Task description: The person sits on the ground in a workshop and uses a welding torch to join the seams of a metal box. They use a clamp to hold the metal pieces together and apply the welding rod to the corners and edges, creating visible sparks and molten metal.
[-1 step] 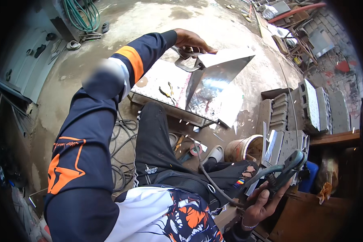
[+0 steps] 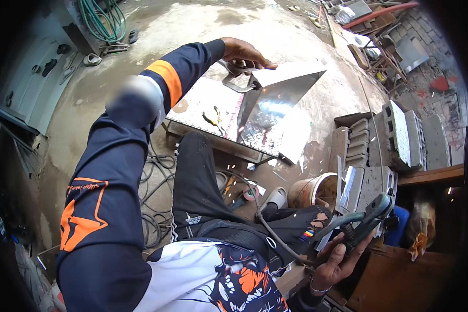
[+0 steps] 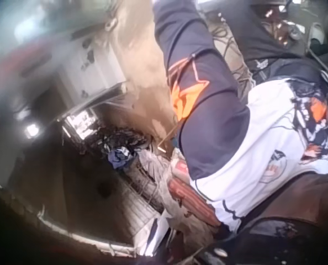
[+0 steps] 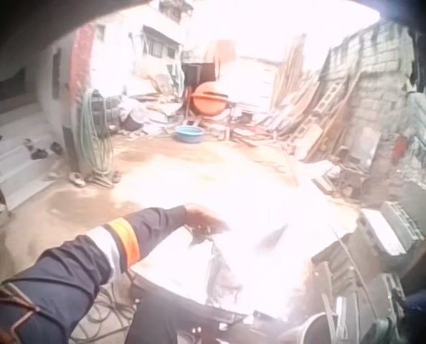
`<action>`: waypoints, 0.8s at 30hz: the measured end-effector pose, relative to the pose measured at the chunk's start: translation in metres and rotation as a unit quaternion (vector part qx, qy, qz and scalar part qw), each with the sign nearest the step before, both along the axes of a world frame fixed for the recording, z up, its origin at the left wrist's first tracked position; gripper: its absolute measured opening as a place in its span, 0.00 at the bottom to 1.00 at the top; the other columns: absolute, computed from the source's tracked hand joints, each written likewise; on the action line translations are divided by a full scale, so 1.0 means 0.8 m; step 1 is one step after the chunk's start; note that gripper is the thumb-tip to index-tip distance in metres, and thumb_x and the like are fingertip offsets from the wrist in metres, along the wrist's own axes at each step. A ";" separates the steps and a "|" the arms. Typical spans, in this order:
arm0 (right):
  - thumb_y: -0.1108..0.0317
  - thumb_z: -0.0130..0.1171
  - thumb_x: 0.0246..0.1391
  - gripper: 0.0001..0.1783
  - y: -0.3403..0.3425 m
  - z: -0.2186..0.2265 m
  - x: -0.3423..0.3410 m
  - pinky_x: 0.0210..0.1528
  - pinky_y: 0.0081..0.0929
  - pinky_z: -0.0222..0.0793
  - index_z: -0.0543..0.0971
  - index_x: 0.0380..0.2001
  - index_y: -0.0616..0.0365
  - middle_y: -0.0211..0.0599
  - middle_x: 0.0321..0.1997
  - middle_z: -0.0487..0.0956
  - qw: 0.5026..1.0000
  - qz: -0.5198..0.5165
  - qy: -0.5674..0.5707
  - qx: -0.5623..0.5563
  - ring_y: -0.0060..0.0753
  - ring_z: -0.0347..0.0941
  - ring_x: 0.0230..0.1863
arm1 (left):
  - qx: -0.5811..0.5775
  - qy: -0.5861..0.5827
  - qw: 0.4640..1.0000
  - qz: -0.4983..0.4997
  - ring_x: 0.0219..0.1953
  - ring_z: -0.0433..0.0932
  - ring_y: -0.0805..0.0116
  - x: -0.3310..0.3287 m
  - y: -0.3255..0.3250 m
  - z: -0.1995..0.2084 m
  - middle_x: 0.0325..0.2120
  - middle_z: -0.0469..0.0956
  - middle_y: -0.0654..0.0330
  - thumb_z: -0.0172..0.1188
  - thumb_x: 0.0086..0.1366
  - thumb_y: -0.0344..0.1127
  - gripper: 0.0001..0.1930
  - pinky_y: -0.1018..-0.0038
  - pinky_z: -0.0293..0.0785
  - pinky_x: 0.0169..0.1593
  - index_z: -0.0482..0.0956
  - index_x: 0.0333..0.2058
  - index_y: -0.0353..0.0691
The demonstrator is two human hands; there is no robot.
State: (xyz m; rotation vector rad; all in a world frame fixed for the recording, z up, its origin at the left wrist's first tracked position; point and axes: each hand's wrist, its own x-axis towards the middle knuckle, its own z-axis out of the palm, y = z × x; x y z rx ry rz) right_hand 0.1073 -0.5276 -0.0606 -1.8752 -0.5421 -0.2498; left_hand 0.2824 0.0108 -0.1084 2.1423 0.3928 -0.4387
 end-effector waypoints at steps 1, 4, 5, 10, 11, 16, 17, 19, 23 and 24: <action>0.59 0.50 0.70 0.38 -0.002 -0.005 0.000 0.22 0.14 0.56 0.48 0.75 0.60 0.33 0.35 0.77 1.000 -0.001 -0.016 -0.002 0.14 0.62 0.21 | -0.008 0.031 0.999 -0.011 0.63 0.68 0.49 0.002 -0.002 0.004 0.62 0.68 0.41 0.61 0.57 0.73 0.46 0.55 0.62 0.62 0.74 0.61 0.39; 0.60 0.52 0.69 0.39 -0.016 -0.016 -0.004 0.24 0.15 0.61 0.49 0.75 0.62 0.37 0.36 0.78 0.995 0.042 -0.066 -0.061 0.16 0.66 0.22 | 0.010 0.028 1.000 -0.005 0.63 0.67 0.48 -0.001 -0.007 0.007 0.63 0.67 0.40 0.61 0.56 0.74 0.48 0.54 0.61 0.64 0.73 0.62 0.38; 0.60 0.52 0.68 0.40 -0.021 -0.016 -0.007 0.25 0.17 0.64 0.49 0.74 0.64 0.39 0.37 0.79 0.990 0.073 -0.078 -0.091 0.18 0.68 0.23 | 0.007 0.022 1.000 -0.005 0.63 0.67 0.48 -0.001 -0.002 0.004 0.63 0.68 0.41 0.62 0.55 0.74 0.48 0.54 0.60 0.64 0.74 0.62 0.39; 0.68 0.51 0.65 0.37 -0.022 0.009 -0.019 0.31 0.26 0.73 0.52 0.72 0.70 0.50 0.40 0.81 0.957 0.200 -0.128 -0.169 0.28 0.75 0.27 | 0.007 0.011 1.000 -0.003 0.58 0.71 0.52 -0.005 0.001 0.004 0.59 0.72 0.45 0.63 0.54 0.75 0.46 0.57 0.63 0.60 0.77 0.59 0.41; 0.69 0.51 0.65 0.37 -0.021 0.018 -0.020 0.32 0.27 0.73 0.52 0.72 0.70 0.51 0.41 0.81 0.949 0.217 -0.138 -0.184 0.30 0.76 0.28 | -0.013 0.029 0.999 -0.021 0.49 0.73 0.58 -0.005 -0.001 0.010 0.53 0.75 0.47 0.62 0.54 0.76 0.46 0.60 0.66 0.51 0.79 0.55 0.37; 0.73 0.58 0.56 0.41 -0.018 0.031 -0.014 0.22 0.41 0.65 0.56 0.71 0.67 0.52 0.29 0.74 0.923 0.292 -0.134 -0.214 0.48 0.69 0.22 | 0.004 -0.004 1.000 0.005 0.37 0.72 0.65 -0.019 -0.005 0.016 0.36 0.77 0.54 0.62 0.53 0.77 0.45 0.65 0.65 0.38 0.81 0.47 0.33; 0.73 0.58 0.55 0.41 -0.018 0.034 -0.013 0.21 0.41 0.65 0.56 0.71 0.68 0.52 0.29 0.74 0.919 0.300 -0.139 -0.215 0.48 0.69 0.22 | -0.005 -0.001 1.000 0.000 0.35 0.71 0.67 -0.018 -0.007 0.018 0.35 0.76 0.56 0.63 0.53 0.76 0.44 0.66 0.64 0.37 0.81 0.46 0.34; 0.74 0.59 0.54 0.42 -0.017 0.040 -0.012 0.20 0.41 0.63 0.56 0.71 0.69 0.52 0.29 0.74 0.912 0.316 -0.147 -0.217 0.48 0.68 0.21 | -0.020 0.010 1.000 -0.011 0.27 0.69 0.71 -0.015 -0.011 0.022 0.30 0.75 0.60 0.63 0.55 0.75 0.40 0.68 0.63 0.30 0.82 0.41 0.37; 0.75 0.59 0.53 0.41 -0.016 0.043 -0.011 0.19 0.41 0.62 0.57 0.69 0.72 0.53 0.28 0.73 0.904 0.326 -0.157 -0.227 0.49 0.68 0.22 | -0.033 0.020 0.999 -0.003 0.24 0.68 0.72 -0.015 -0.008 0.021 0.28 0.73 0.62 0.63 0.56 0.74 0.38 0.68 0.62 0.28 0.82 0.38 0.38; 0.75 0.59 0.53 0.41 -0.015 0.043 -0.009 0.19 0.41 0.62 0.57 0.69 0.73 0.53 0.28 0.73 0.903 0.328 -0.162 -0.227 0.49 0.68 0.22 | -0.032 0.020 0.999 -0.005 0.24 0.68 0.72 -0.014 -0.007 0.021 0.27 0.74 0.62 0.63 0.55 0.74 0.38 0.68 0.62 0.28 0.82 0.39 0.37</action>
